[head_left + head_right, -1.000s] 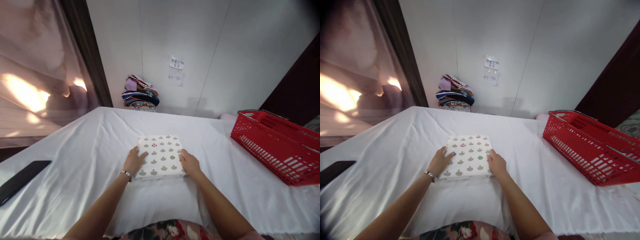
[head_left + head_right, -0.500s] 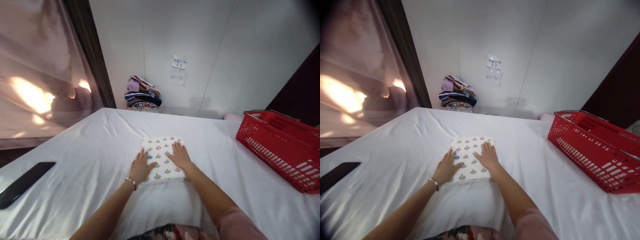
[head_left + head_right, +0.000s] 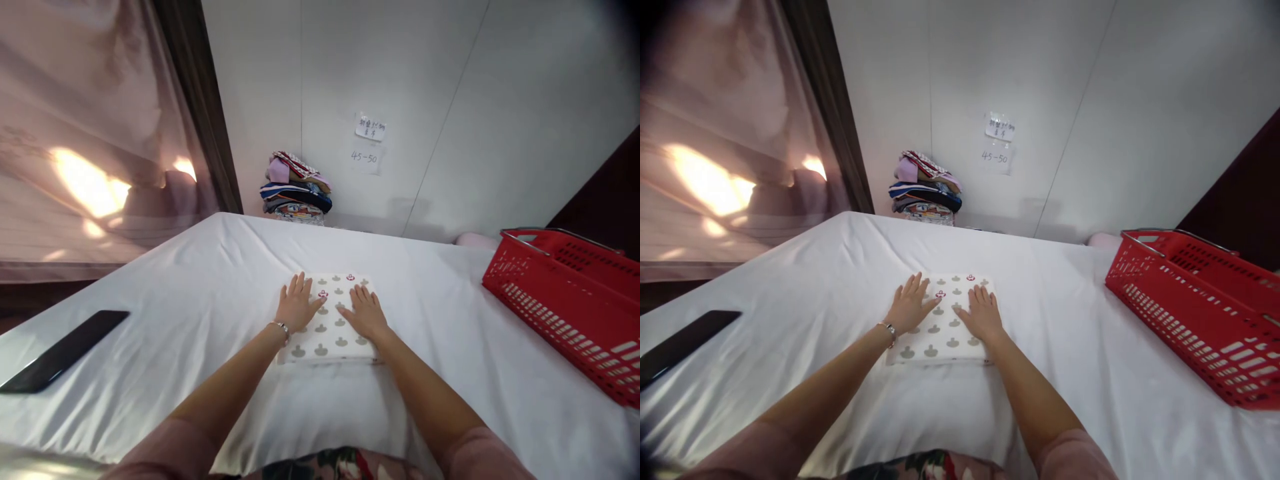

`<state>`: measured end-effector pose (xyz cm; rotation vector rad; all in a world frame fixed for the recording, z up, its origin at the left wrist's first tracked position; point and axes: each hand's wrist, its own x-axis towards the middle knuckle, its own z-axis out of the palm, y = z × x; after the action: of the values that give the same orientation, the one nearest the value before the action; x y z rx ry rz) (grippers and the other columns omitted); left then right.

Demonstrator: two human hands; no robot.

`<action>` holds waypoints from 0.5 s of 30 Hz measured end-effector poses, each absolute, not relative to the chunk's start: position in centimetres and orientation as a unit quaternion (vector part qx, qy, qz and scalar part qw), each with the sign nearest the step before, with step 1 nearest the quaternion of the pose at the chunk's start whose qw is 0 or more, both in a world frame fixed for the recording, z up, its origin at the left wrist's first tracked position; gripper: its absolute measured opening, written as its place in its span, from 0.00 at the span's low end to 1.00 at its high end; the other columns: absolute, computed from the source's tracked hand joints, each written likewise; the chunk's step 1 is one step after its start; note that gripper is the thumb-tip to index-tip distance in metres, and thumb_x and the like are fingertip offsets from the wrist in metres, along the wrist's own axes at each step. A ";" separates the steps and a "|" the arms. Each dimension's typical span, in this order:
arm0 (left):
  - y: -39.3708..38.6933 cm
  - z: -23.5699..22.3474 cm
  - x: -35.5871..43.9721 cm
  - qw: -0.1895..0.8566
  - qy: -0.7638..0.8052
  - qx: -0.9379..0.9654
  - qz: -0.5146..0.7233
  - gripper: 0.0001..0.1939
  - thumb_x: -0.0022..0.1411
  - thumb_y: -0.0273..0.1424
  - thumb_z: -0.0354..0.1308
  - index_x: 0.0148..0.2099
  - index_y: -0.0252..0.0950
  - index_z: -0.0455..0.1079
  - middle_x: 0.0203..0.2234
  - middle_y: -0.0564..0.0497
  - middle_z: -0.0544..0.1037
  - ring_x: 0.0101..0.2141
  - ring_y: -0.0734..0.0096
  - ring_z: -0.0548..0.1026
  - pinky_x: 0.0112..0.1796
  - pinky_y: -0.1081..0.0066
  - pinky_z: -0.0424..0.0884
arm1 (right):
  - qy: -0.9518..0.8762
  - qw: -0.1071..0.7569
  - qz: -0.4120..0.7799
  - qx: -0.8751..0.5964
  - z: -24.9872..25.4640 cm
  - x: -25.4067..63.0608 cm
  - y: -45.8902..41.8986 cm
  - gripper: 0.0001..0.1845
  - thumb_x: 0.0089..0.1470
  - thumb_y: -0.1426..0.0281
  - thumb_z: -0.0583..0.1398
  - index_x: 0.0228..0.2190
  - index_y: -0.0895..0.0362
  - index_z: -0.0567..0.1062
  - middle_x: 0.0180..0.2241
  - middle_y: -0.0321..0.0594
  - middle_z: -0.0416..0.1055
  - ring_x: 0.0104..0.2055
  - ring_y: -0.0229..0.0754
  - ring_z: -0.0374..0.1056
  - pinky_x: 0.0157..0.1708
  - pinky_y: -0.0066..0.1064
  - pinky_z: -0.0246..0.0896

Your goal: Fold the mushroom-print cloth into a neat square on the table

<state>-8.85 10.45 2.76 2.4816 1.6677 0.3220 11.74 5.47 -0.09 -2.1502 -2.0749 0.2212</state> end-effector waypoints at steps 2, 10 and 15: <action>11.4 1.8 -8.3 0.068 0.554 0.826 0.078 0.38 0.61 0.52 0.38 0.64 0.31 0.49 0.64 0.43 0.43 0.63 0.55 0.40 0.58 0.52 0.43 | -0.686 0.067 0.091 -0.719 0.3 11.6 5.6 0.43 0.55 0.45 0.39 0.61 0.61 0.48 0.64 0.43 0.36 0.66 0.46 0.28 0.60 0.41 0.22; 11.9 -0.3 -8.1 0.071 0.559 0.824 0.060 0.39 0.60 0.53 0.35 0.65 0.32 0.46 0.64 0.45 0.43 0.63 0.54 0.39 0.57 0.50 0.43 | -0.706 0.103 0.062 -0.698 3.2 9.7 9.1 0.42 0.55 0.45 0.39 0.61 0.61 0.45 0.65 0.44 0.33 0.66 0.44 0.25 0.60 0.42 0.19; 11.6 -0.1 -8.2 0.088 0.537 0.836 0.078 0.38 0.60 0.53 0.36 0.65 0.34 0.46 0.64 0.46 0.44 0.63 0.56 0.39 0.58 0.50 0.40 | -0.626 0.068 0.122 -0.767 1.2 12.6 10.4 0.44 0.54 0.44 0.39 0.62 0.60 0.45 0.65 0.43 0.34 0.65 0.47 0.28 0.60 0.44 0.26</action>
<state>-8.25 11.64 -0.10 2.4881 1.5979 0.2324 12.60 10.39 1.21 -2.3117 -1.8865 0.3678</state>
